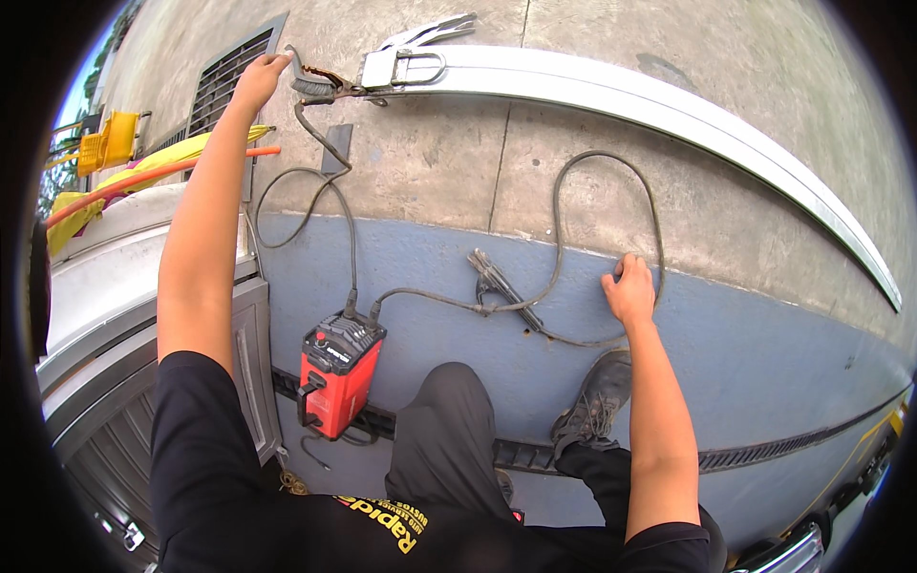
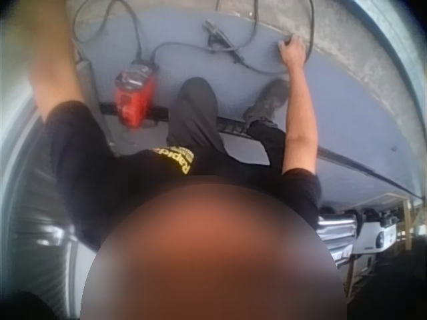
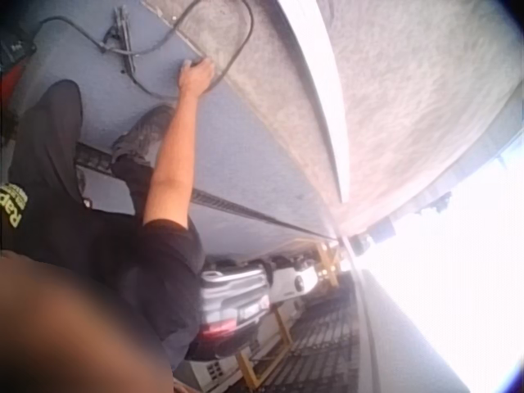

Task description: The person unpacks a red inverter welding machine from a cardboard box, removes protective packaging, and connects the welding torch and ground clamp cables to the machine. The person then attaches a welding rod to the torch and positions the ground clamp on a metal bar.

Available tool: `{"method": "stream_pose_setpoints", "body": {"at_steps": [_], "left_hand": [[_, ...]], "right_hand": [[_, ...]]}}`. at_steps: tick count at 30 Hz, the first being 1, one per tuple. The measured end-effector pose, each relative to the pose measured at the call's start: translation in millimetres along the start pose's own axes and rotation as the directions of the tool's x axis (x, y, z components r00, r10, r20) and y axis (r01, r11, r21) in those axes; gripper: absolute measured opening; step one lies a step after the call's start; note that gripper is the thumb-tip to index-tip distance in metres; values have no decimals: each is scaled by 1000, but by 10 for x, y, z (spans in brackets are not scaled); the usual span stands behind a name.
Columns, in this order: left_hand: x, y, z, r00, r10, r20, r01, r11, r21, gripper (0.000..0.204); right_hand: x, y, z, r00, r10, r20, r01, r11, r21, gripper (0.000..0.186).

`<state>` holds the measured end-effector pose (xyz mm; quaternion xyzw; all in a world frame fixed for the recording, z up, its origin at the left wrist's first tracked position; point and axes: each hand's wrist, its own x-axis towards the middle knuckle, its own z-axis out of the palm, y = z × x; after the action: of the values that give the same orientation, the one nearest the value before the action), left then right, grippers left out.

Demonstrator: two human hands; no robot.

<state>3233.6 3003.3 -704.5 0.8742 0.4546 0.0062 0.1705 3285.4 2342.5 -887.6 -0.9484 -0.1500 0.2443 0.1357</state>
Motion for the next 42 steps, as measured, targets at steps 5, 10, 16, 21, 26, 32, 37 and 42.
{"method": "stream_pose_setpoints", "body": {"at_steps": [5, 10, 16, 21, 26, 32, 37, 42], "left_hand": [[-478, -510, 37, 986, -99, 135, 143, 916, -376, 50], [-1741, -1046, 403, 966, -91, 244, 180, 909, -375, 44], [-3456, -1348, 477, 932, -211, 296, 304, 899, -314, 34], [-3904, -1023, 588, 948, -101, 301, 246, 835, -493, 31], [-4074, -408, 1054, 945, 3, 327, 214, 751, -624, 31], [-3211, -135, 1829, 904, -291, 313, 372, 897, -240, 87], [-2881, -162, 2260, 855, -330, 400, 306, 944, 125, 111], [-2914, -189, 2379, 855, -301, 422, 269, 954, 135, 115]], "right_hand": [[3, 5, 4, 1000, -4, 3, 4, 1000, -3, 28], [12, 8, 3, 999, 25, 29, -25, 1000, -6, 28], [40, 63, 41, 1000, -7, 7, 7, 1000, -7, 27], [180, 71, 29, 994, 18, 107, -7, 994, -107, 27], [399, -464, -305, 943, -2, 333, 106, 950, -293, 37], [704, -2281, -798, 893, -396, 212, 414, 910, -41, 35], [1160, -3833, -787, 709, -702, 61, 701, 712, 48, 44], [1607, -4467, -217, 644, -756, -117, 738, 655, -165, 71]]}}
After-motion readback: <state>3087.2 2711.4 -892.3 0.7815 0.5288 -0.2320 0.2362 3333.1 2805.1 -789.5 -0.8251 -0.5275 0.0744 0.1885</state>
